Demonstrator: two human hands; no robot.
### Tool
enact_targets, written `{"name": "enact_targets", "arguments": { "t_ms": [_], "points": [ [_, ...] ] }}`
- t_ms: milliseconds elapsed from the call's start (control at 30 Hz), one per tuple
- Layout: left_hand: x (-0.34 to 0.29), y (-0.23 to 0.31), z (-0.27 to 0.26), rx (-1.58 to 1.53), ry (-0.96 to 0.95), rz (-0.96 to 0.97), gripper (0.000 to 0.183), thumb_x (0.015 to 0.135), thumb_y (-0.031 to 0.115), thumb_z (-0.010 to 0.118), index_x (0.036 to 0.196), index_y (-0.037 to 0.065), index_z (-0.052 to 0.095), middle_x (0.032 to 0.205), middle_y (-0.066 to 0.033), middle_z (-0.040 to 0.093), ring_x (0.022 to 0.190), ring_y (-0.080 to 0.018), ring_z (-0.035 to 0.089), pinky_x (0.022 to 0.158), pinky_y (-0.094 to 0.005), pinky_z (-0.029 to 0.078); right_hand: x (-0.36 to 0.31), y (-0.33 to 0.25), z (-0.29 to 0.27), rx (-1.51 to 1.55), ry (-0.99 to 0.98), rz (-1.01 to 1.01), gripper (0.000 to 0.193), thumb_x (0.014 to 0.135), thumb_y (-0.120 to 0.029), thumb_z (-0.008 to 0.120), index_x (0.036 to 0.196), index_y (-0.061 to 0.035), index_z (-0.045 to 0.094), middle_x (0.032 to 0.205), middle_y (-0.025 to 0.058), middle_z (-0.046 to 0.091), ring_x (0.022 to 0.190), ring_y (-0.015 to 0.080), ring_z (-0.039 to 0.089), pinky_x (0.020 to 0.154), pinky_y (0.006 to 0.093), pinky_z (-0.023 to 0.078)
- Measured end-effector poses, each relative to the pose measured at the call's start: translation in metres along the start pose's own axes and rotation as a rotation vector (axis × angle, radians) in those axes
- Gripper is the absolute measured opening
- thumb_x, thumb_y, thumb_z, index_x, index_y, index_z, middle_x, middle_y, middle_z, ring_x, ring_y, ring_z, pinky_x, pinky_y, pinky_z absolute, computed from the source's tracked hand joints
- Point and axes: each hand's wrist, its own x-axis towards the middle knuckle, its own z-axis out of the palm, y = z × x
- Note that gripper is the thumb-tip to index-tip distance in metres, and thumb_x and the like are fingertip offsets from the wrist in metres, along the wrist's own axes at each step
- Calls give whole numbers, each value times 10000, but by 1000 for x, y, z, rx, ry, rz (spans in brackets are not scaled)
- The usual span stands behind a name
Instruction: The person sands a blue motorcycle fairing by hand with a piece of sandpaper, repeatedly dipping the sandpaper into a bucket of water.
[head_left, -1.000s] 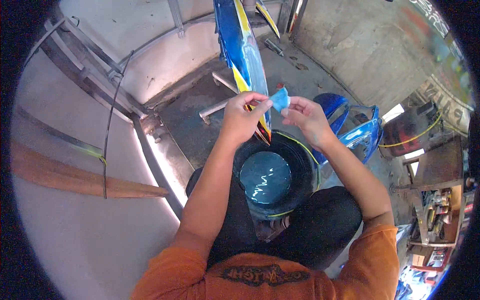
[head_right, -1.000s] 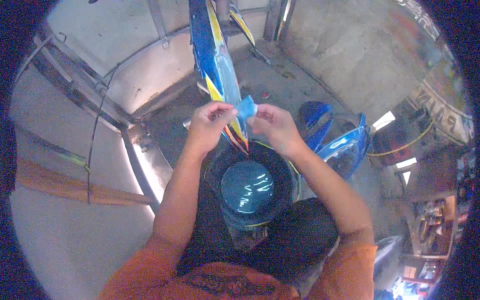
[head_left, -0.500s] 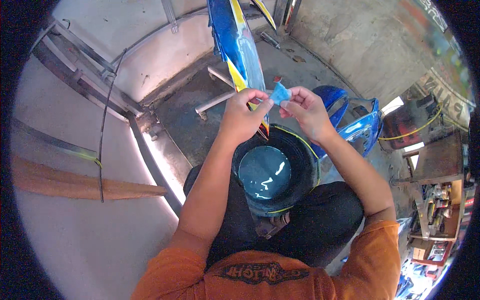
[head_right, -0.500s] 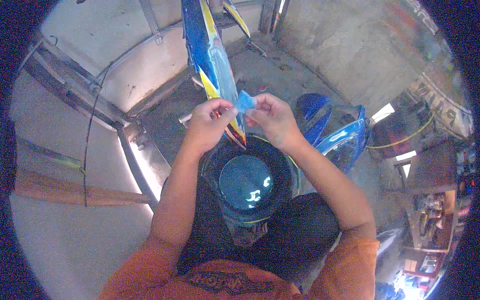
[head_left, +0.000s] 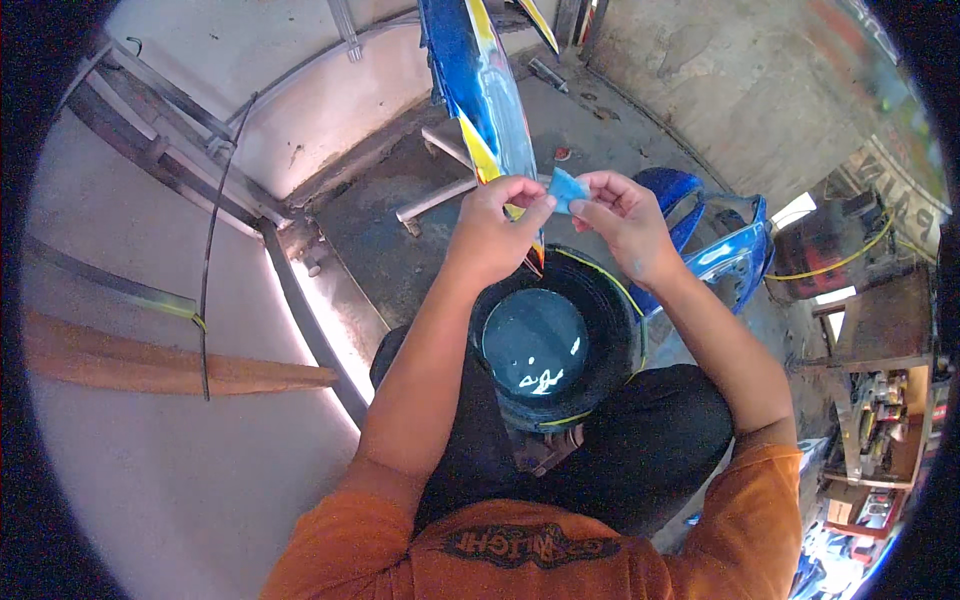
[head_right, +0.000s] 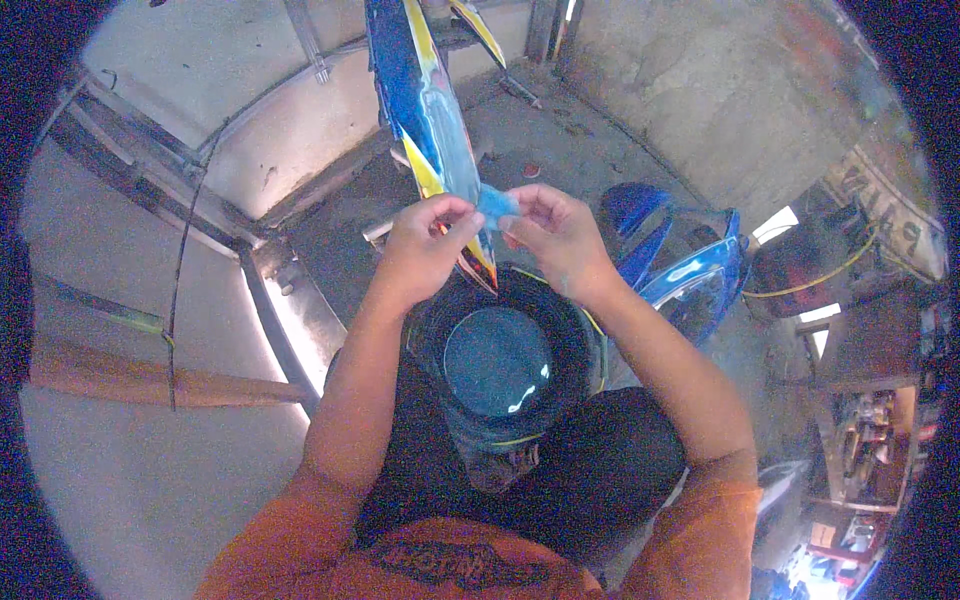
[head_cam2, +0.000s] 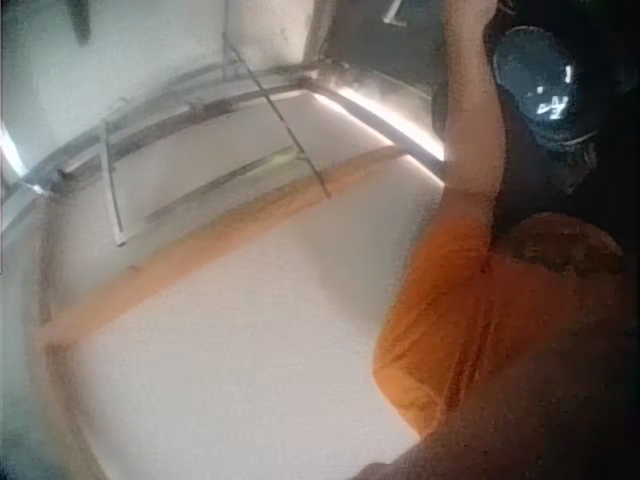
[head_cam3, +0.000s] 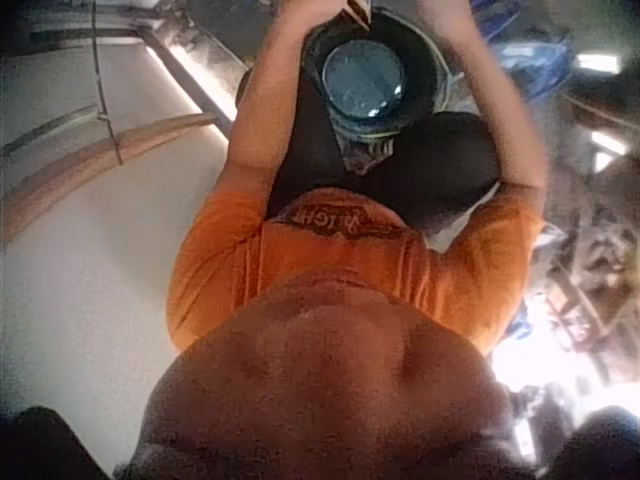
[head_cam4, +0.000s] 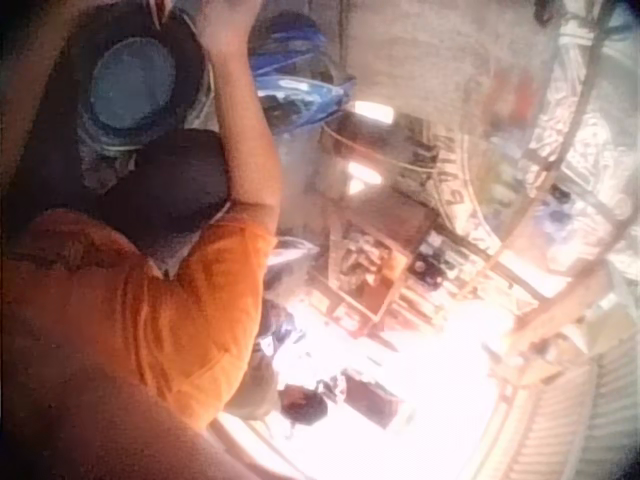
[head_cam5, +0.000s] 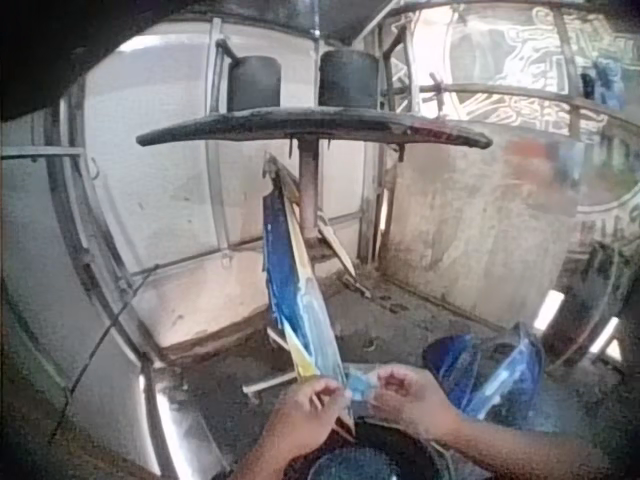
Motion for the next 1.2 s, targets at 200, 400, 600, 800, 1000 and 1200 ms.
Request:
{"name": "enact_targets", "arguments": {
  "t_ms": [200,400,600,800,1000,1200],
  "points": [
    [0,-4,2,-27,1,-58,252,872,254,706,947,13,700,882,-92,702,823,-171,647,751,-324,496,-1,2,0,-7,-1,-22,212,914,-40,647,1121,5,644,963,31,669,841,90,611,758,254,508],
    [0,-1,3,-11,20,12,261,877,268,712,974,27,709,874,-54,699,781,-123,619,703,-291,478,-1,0,-2,-9,41,-30,220,914,-62,663,1120,16,663,932,25,674,817,83,605,757,249,499],
    [-3,6,1,-85,-19,-45,273,859,252,731,958,-1,701,948,-114,707,884,-204,667,819,-341,513,-1,-2,-2,-16,38,-19,202,914,-54,667,1102,20,667,949,28,677,810,91,604,760,249,498],
    [16,-20,-12,-202,84,-112,341,876,265,718,1094,10,656,1027,-115,689,902,-186,647,816,-330,509,-3,-5,-4,-45,132,-23,168,906,-74,673,1052,7,692,837,10,667,738,72,593,704,237,499],
    [43,-69,-16,-456,414,-428,521,939,306,622,1357,38,465,1196,-136,614,999,-218,617,857,-321,483,2,1,-9,-174,185,-7,155,918,-86,648,1035,9,684,837,11,662,732,78,593,699,241,497],
    [46,-81,-6,-373,241,-439,490,966,297,575,1391,73,479,1141,-75,654,996,-200,619,797,-332,494,10,4,-14,-130,233,-5,158,922,-72,627,1041,22,672,861,21,668,760,89,596,716,245,492]
  ]
}}
